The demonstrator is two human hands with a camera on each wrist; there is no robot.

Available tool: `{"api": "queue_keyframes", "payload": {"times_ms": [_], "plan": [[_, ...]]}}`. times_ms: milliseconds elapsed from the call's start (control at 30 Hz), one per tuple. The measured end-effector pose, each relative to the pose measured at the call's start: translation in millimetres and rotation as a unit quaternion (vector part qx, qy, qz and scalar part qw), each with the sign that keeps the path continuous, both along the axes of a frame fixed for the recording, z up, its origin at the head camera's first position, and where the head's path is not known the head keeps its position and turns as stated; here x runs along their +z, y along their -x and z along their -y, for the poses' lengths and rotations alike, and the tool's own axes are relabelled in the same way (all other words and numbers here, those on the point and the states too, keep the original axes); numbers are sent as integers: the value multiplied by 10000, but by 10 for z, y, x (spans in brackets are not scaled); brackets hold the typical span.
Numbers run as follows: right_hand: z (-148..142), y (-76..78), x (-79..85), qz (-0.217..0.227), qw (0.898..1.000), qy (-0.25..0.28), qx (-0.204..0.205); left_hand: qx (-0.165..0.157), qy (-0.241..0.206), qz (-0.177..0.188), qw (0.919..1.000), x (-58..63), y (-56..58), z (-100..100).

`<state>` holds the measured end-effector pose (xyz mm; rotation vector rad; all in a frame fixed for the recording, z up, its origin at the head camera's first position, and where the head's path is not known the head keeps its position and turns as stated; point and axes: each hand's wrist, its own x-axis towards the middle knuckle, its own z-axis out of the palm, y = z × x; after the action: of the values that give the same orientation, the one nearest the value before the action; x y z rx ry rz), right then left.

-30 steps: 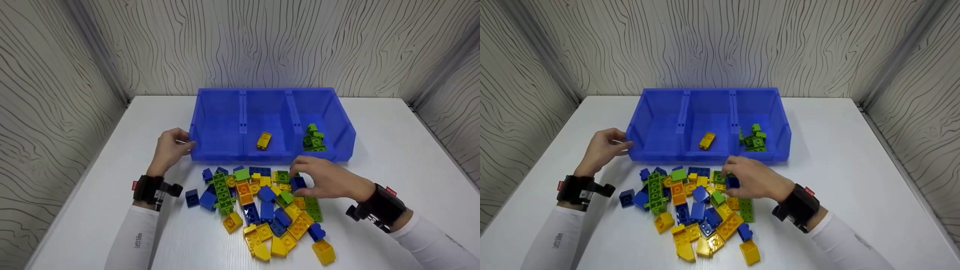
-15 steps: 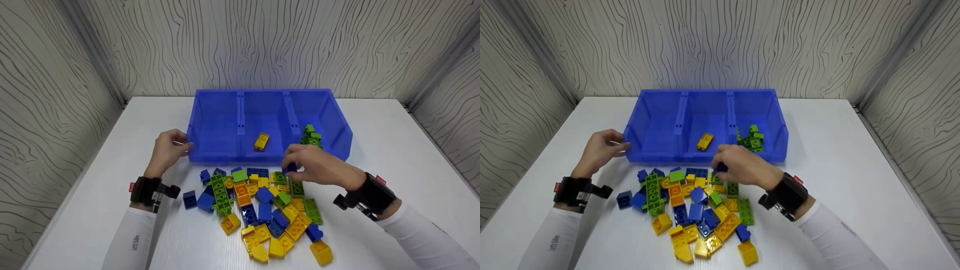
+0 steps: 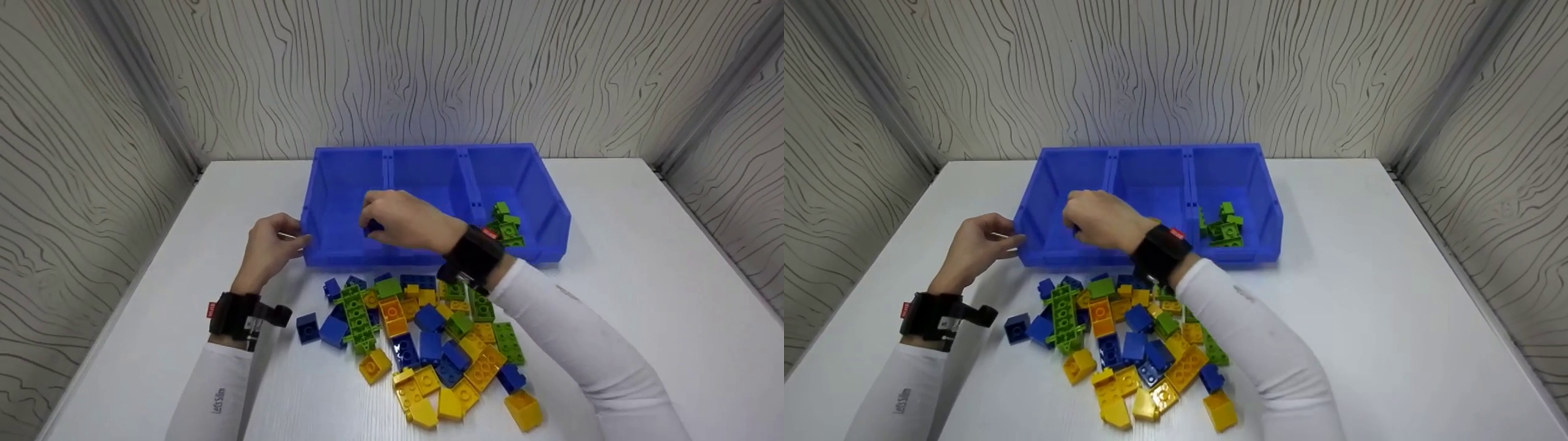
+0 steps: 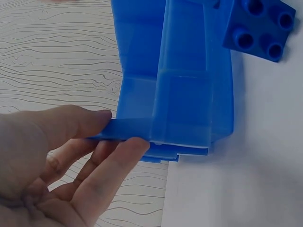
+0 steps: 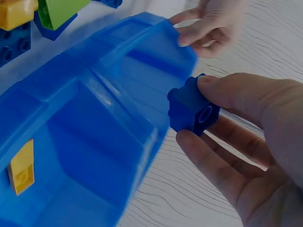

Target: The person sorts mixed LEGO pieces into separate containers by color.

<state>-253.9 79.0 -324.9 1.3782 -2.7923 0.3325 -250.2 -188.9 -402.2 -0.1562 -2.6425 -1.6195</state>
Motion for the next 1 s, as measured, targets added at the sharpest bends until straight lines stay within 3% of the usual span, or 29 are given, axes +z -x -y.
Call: {"api": "queue_keyframes", "payload": {"times_ms": [233, 367, 533, 733, 867, 1000], "plan": [[549, 373, -358, 120, 9973, -672, -267, 108, -50, -50, 9999, -15, -11, -17], [685, 438, -482, 362, 9932, -941, -587, 96, -16, -30, 9999, -15, -12, -42], [706, 424, -503, 692, 9895, -993, -787, 98, -3, -51, 9999, -7, -12, -54], [506, 221, -299, 361, 9969, -694, -41, 67, -59, -5, 10000, -13, -11, -46], [163, -67, -89, -31, 9981, -494, 377, 65, -14, -16, 10000, -16, -3, -49], [-273, -381, 41, -275, 9978, -369, 473, 101, 72, -12, 9999, -13, 0, -37]]}}
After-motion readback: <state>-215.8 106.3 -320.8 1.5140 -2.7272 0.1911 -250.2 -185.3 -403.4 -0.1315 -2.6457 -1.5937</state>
